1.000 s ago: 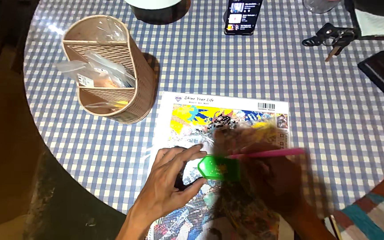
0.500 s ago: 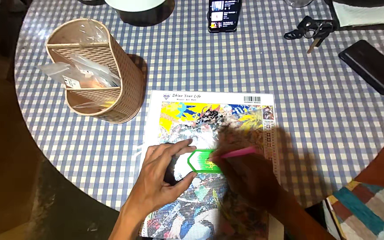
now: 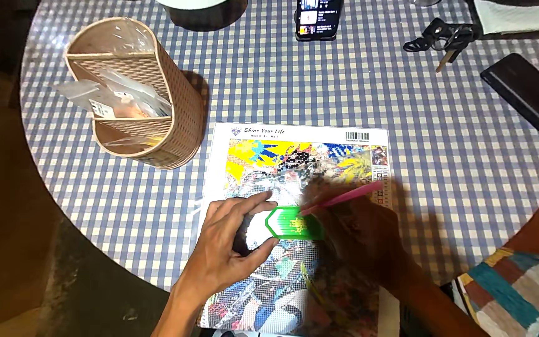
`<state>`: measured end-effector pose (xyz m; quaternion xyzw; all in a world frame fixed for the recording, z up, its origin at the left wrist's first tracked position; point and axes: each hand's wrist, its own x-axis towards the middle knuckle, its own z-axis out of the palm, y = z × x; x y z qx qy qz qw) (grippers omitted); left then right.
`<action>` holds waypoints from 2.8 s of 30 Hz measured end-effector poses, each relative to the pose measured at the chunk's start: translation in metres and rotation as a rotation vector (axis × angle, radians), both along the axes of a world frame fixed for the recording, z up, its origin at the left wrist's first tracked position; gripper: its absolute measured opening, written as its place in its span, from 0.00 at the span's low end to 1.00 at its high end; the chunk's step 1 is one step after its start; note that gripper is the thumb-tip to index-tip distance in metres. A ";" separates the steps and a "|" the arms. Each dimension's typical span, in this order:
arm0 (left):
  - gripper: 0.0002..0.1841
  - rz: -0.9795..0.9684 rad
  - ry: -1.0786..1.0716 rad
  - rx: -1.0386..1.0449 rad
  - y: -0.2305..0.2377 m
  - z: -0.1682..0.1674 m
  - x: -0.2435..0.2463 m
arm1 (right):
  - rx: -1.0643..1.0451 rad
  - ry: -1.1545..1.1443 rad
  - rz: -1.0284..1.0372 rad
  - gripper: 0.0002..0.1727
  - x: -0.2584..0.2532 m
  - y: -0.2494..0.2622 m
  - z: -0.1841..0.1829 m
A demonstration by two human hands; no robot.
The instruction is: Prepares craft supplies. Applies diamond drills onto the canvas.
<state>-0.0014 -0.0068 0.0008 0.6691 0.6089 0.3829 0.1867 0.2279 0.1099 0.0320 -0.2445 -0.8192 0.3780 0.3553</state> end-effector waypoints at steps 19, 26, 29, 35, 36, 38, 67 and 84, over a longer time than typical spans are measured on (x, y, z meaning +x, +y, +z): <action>0.29 -0.021 0.087 0.036 0.001 0.001 0.000 | -0.177 -0.048 -0.236 0.17 0.021 -0.036 0.003; 0.28 -0.027 0.112 0.023 0.000 0.000 0.000 | -0.076 -0.162 -0.296 0.19 0.017 -0.036 0.000; 0.29 -0.017 0.134 -0.006 0.001 0.000 0.001 | -0.183 -0.184 -0.324 0.20 0.017 -0.038 0.002; 0.29 -0.051 0.251 -0.113 -0.005 0.018 0.003 | -0.282 -0.115 -0.247 0.20 0.020 -0.039 -0.002; 0.29 -0.060 0.279 -0.127 -0.005 0.021 0.004 | -0.309 -0.096 -0.224 0.20 0.021 -0.038 -0.003; 0.30 -0.079 0.330 -0.152 -0.005 0.026 0.005 | -0.382 -0.062 -0.172 0.19 0.026 -0.033 -0.005; 0.34 -0.148 0.317 -0.147 -0.005 0.050 -0.006 | -0.518 0.185 -0.100 0.15 0.050 -0.005 -0.008; 0.33 -0.132 0.296 -0.112 -0.013 0.052 -0.004 | -0.526 0.171 -0.087 0.14 0.050 -0.005 -0.009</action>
